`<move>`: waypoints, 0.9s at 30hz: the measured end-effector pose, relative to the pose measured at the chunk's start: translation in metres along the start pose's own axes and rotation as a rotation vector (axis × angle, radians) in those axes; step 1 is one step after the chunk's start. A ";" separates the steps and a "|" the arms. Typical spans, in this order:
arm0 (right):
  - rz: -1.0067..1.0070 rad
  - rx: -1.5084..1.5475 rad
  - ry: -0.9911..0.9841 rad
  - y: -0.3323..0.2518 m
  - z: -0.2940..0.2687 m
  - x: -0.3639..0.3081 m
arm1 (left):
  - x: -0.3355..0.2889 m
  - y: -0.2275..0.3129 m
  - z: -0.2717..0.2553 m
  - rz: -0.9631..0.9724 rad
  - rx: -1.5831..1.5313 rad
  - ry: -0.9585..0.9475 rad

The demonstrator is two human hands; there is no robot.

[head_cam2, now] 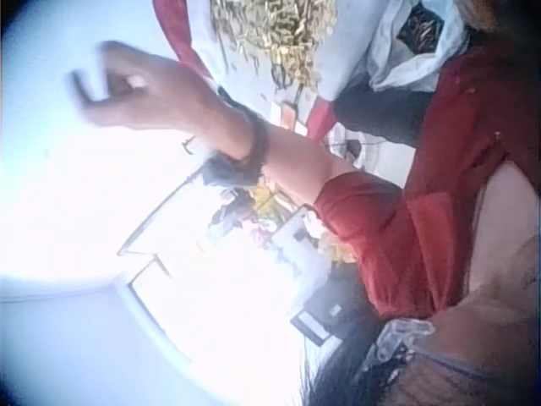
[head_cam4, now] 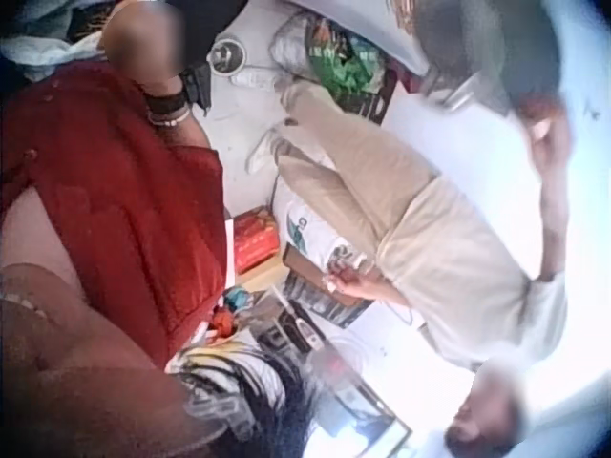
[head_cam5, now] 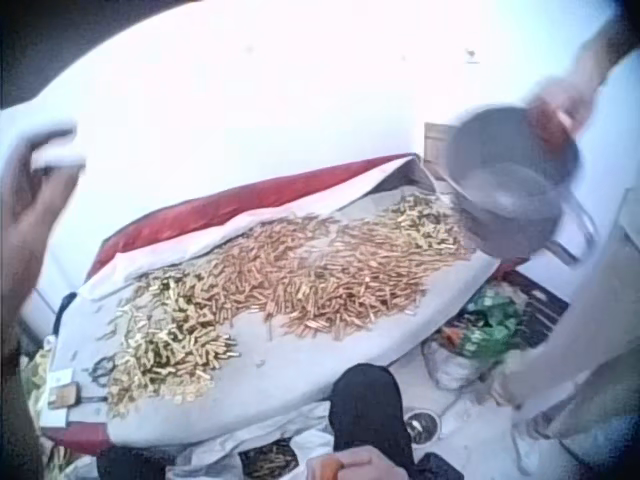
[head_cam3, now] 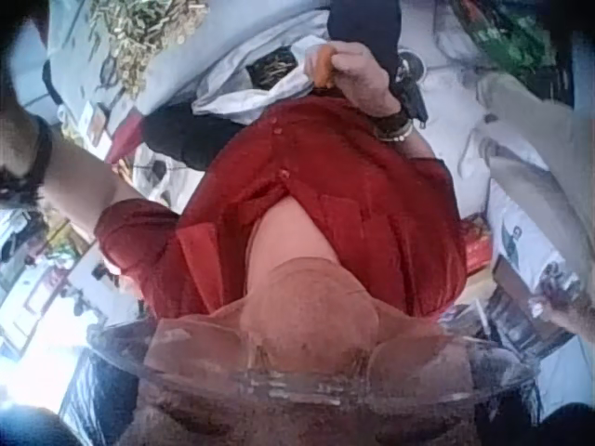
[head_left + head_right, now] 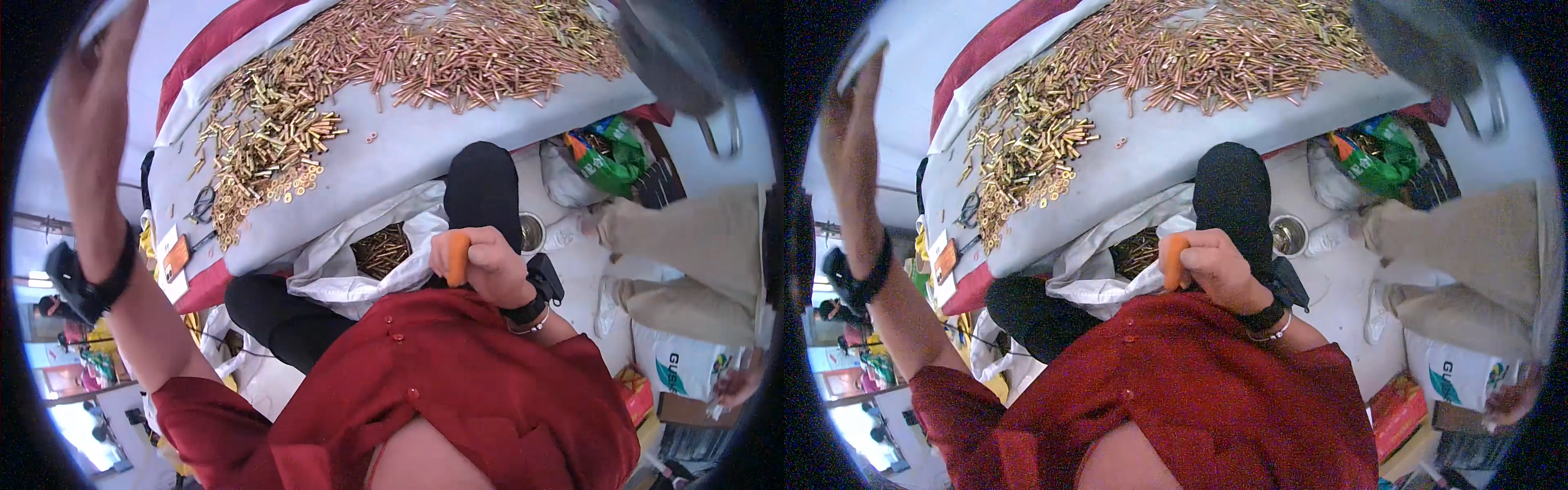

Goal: Manually assembling ammunition by placing bullet projectiles into brass casings.

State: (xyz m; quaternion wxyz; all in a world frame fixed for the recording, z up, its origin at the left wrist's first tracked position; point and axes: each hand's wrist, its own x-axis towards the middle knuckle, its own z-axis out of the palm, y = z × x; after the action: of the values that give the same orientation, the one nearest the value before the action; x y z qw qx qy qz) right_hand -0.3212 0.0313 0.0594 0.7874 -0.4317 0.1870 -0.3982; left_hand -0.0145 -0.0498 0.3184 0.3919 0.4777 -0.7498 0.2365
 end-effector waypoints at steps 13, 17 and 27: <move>-0.161 0.170 0.050 0.010 -0.043 0.048 | -0.257 -0.089 -0.015 -1.514 -0.961 -0.085; -0.084 0.151 0.199 0.012 -0.037 0.071 | -0.307 -0.109 -0.015 -1.665 -1.370 0.363; 0.173 -0.772 0.351 0.005 -0.050 0.162 | -0.263 -0.105 0.050 -1.532 -1.795 0.385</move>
State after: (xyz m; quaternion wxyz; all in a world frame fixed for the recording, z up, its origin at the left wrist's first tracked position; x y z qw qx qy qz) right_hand -0.2516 -0.1218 0.0357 0.5548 -0.6032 0.4889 -0.2989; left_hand 0.1241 0.0078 0.0730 0.7306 0.3128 -0.0965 -0.5993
